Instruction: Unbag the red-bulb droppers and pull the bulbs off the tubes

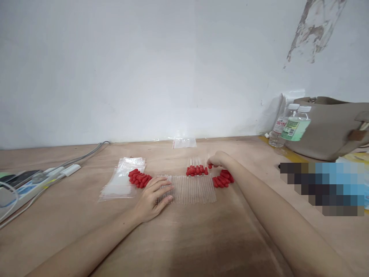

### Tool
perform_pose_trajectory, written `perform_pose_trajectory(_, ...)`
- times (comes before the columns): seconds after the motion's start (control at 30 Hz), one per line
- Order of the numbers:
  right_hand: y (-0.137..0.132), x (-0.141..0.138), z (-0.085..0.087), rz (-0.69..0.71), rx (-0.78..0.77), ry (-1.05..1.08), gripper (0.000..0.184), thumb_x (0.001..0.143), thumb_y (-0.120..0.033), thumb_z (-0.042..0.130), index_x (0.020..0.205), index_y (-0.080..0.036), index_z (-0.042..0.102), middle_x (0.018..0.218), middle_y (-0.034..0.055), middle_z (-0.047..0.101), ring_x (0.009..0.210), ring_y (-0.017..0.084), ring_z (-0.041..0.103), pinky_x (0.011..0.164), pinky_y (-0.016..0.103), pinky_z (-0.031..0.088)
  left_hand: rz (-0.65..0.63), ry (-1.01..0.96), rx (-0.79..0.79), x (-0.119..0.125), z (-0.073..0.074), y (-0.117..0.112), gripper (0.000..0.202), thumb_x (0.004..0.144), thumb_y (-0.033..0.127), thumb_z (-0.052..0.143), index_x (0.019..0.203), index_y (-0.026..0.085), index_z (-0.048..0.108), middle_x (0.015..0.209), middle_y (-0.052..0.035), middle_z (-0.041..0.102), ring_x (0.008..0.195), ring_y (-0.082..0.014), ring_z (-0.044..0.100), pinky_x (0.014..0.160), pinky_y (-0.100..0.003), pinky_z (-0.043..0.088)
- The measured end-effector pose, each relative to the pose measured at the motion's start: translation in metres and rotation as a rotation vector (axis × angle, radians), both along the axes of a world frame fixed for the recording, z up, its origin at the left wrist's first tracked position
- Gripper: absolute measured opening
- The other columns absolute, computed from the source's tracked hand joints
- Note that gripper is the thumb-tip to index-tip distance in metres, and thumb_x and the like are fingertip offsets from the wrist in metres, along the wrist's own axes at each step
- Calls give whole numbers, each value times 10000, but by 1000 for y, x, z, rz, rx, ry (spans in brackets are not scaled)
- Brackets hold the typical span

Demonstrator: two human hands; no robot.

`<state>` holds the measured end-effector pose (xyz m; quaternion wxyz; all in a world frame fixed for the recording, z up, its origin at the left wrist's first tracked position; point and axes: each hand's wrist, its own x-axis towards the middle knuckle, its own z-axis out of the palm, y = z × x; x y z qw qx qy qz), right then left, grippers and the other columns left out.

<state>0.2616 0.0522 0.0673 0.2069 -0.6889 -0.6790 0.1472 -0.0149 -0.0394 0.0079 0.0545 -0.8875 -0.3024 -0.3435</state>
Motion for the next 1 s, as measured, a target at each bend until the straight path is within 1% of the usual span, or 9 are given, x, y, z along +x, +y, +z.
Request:
perform_pose_trajectory(0.1, -16, -6, 16, -3, -82, -13, 233, 655, -302, 570, 467, -166, 589, 449, 13, 538, 462, 135, 496, 493, 267, 361, -5, -7, 7, -1, -1, 1, 262, 807, 236, 539, 1063, 192, 572, 1043, -77, 596, 1075, -222, 476, 927, -429, 395)
perform_pose_trajectory(0.17, -35, -16, 15, 17, -42, -17, 229, 708, -335, 526, 571, -174, 613, 524, 11, 572, 531, 141, 521, 557, 272, 359, 21, -28, 31, -2, -2, 0, 348, 813, 232, 526, 1158, 187, 511, 1169, -107, 523, 1129, -234, 442, 933, -431, 391)
perform_pose_trajectory(0.27, -73, -34, -8, 89, 307, -39, 206, 768, -337, 513, 889, -193, 599, 717, 10, 619, 703, 160, 546, 721, 316, 320, 93, -46, 120, -1, -3, -2, 468, 817, 228, 511, 1269, 174, 400, 1354, -152, 317, 1227, -277, 340, 947, -445, 372)
perform_pose_trajectory(0.33, -97, -45, -30, 229, 499, -97, 223, 800, -293, 502, 997, -209, 563, 807, 26, 616, 793, 177, 529, 760, 342, 273, 110, -1, 205, 2, -1, -4, 474, 817, 218, 507, 1275, 175, 394, 1379, -154, 280, 1256, -301, 291, 960, -464, 346)
perform_pose_trajectory(0.43, -119, -57, -60, 362, 674, -112, 121, 821, -238, 488, 803, -211, 605, 756, 16, 587, 769, 156, 494, 770, 346, 228, 80, 109, 314, 6, 2, -7, 410, 810, 169, 517, 1216, 199, 464, 1261, -119, 461, 1202, -282, 369, 966, -473, 317)
perform_pose_trajectory(0.53, -126, -64, -75, 434, 762, -52, 122, 818, -225, 494, 771, -207, 605, 713, 3, 575, 718, 134, 472, 791, 350, 213, 33, 126, 381, 8, 3, -8, 280, 799, 164, 552, 1074, 217, 555, 965, -51, 623, 959, -203, 527, 889, -417, 367)
perform_pose_trajectory(0.67, -124, -67, -77, 480, 806, -46, 125, 832, -221, 483, 845, -199, 605, 700, 0, 592, 718, 126, 479, 833, 356, 205, -3, 179, 410, 8, 0, -9, 209, 815, 167, 543, 1022, 179, 559, 736, -18, 601, 694, -136, 506, 712, -325, 401)
perform_pose_trajectory(0.77, -123, -67, -76, 515, 884, -95, 130, 845, -243, 487, 873, -204, 607, 636, -16, 588, 677, 116, 475, 848, 363, 196, -29, 240, 433, 8, -1, -11, 205, 832, 120, 500, 1032, 143, 543, 670, -5, 565, 649, -125, 480, 687, -305, 388)
perform_pose_trajectory(1.0, -126, -63, -73, 569, 920, -216, 155, 845, -229, 488, 729, -190, 584, 547, -34, 527, 609, 104, 428, 787, 332, 225, -40, 313, 374, 10, -3, -16, 92, 854, 164, 480, 822, 128, 558, 597, 9, 485, 593, -114, 440, 649, -281, 344)
